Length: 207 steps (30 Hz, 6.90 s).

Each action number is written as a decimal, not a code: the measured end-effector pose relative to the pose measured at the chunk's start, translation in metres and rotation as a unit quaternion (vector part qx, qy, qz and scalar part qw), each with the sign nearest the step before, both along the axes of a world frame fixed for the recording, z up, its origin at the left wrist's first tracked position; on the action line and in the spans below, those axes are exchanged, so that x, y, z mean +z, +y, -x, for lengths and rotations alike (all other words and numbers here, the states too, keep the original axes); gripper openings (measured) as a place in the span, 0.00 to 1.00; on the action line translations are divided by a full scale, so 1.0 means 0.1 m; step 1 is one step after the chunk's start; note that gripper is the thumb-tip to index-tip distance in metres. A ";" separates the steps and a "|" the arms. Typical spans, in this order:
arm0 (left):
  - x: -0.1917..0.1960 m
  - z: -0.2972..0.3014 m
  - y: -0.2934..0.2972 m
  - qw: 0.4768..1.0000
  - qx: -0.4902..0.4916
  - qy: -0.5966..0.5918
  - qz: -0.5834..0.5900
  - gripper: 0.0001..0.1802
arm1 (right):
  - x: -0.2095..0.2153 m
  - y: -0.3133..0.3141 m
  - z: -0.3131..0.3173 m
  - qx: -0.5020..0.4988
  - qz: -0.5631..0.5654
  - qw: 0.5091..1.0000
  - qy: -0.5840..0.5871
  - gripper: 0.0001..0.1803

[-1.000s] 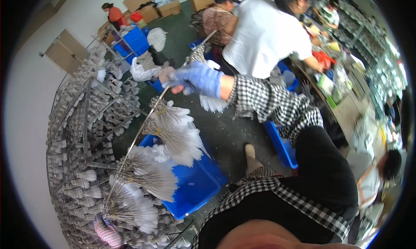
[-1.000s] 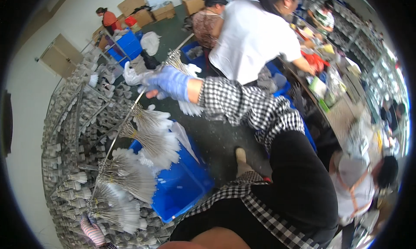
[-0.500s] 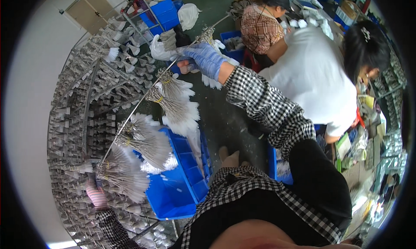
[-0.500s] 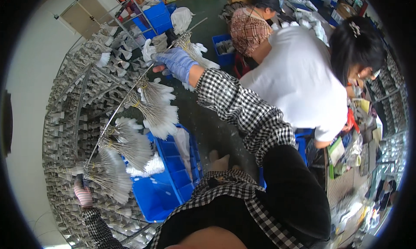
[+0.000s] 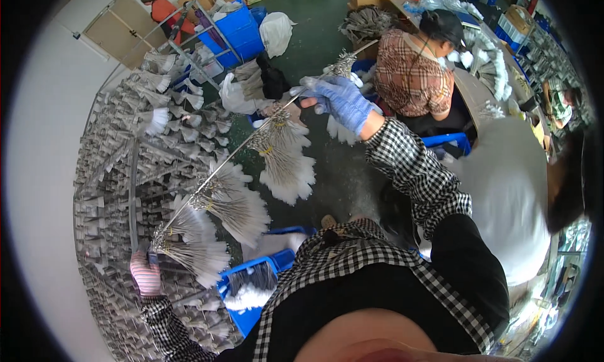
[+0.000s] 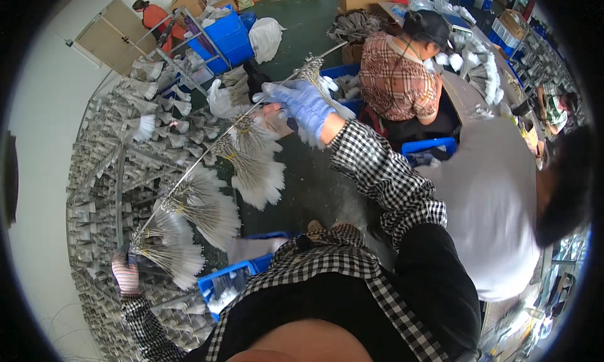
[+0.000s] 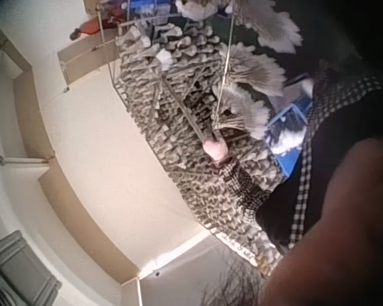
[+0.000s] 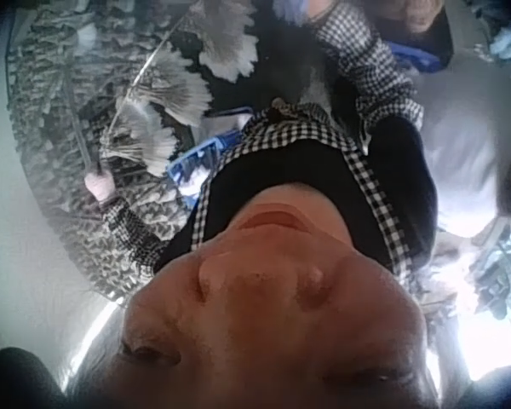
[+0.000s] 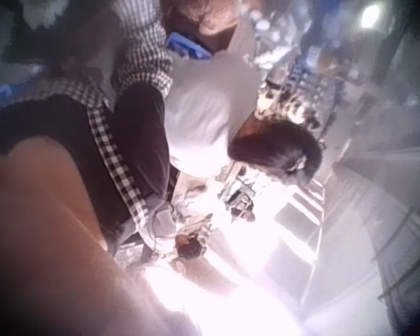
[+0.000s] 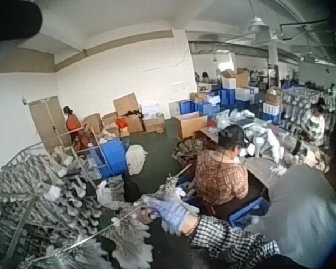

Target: Assembling industrial brush components and applying white adhesive/paste to them in a workshop environment.

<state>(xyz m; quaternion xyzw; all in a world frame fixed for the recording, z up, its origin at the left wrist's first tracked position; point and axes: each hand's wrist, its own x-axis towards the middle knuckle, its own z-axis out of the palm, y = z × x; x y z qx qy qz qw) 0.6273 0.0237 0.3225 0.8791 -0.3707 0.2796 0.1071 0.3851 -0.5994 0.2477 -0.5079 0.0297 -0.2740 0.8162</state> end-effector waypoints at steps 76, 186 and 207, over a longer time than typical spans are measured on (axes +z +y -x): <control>1.40 -3.19 -6.16 0.999 0.020 0.041 0.002 0.12 | 1.56 -5.51 -3.38 -0.011 -0.034 0.999 0.000 0.20; 4.17 -6.79 -2.20 0.302 0.951 -0.043 0.043 0.15 | 6.79 7.18 -14.36 0.943 0.256 0.213 0.000 0.21; 2.11 -6.46 0.17 0.246 0.945 0.115 0.181 0.09 | 3.63 11.02 -12.88 0.917 0.316 0.198 0.144 0.19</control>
